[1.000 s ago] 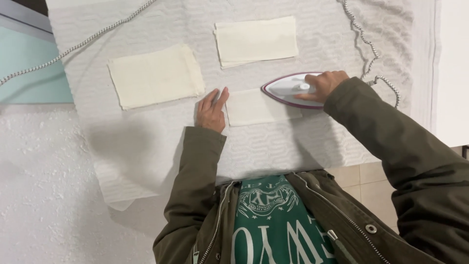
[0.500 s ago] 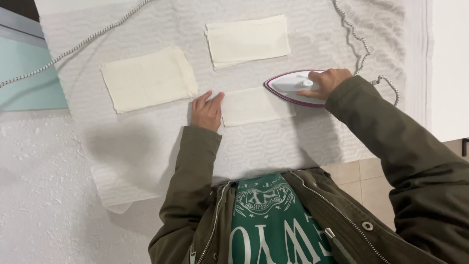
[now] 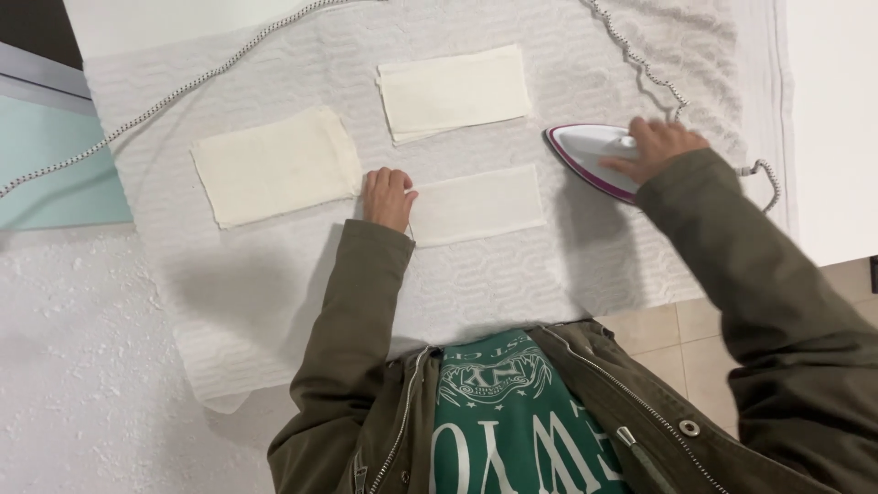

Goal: Ironing small rectangular pieces of white fabric on a padded surface.

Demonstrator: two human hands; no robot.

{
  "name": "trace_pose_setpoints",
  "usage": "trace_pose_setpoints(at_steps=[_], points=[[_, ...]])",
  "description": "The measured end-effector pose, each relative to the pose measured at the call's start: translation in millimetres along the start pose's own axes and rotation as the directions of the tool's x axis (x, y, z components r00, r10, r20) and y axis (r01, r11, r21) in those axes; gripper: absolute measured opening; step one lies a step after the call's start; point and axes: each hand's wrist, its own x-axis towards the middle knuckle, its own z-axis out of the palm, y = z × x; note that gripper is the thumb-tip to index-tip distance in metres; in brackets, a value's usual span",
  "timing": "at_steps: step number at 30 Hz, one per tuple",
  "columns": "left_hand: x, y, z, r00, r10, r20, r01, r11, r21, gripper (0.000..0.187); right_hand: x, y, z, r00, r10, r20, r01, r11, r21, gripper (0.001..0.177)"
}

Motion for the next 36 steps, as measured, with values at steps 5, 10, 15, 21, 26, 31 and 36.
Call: trace_pose_setpoints(at_steps=[5, 10, 15, 21, 26, 31, 36], points=[[-1, 9, -7, 0.999, 0.047, -0.022, -0.048, 0.999, -0.023, 0.024, 21, -87, 28, 0.752, -0.533, -0.389, 0.608, 0.789, 0.093, 0.055], [-5, 16, -26, 1.0, 0.026, 0.003, -0.025, 0.979, -0.203, 0.019, 71, -150, 59, 0.69, -0.714, -0.116, 0.704, 0.626, 0.335, 0.071], [9, 18, -42, 0.962, -0.227, 0.15, 0.271, 0.842, -0.466, 0.018, 89, -120, 53, 0.778, -0.593, 0.21, 0.593, 0.802, 0.071, 0.056], [87, -6, -26, 0.993, -0.115, -0.003, 0.094, 0.826, -0.556, 0.032, 119, -103, -39, 0.894, -0.406, 0.191, 0.347, 0.895, 0.28, 0.04], [139, -31, 2, 0.973, -0.201, -0.112, 0.127, 0.875, -0.467, 0.037, 181, -108, -42, 0.912, -0.409, -0.034, 0.397, 0.856, 0.331, 0.041], [107, -58, -43, 0.939, -0.233, -0.253, 0.09, 0.876, -0.474, 0.037, 134, -137, -34, 0.682, -0.41, -0.606, 0.539, 0.841, 0.037, 0.052], [33, -97, -53, 0.839, -0.465, -0.282, 0.397, 0.878, -0.268, 0.014, 62, -164, -3, 0.634, -0.353, -0.688, 0.703, 0.634, 0.322, 0.033]])
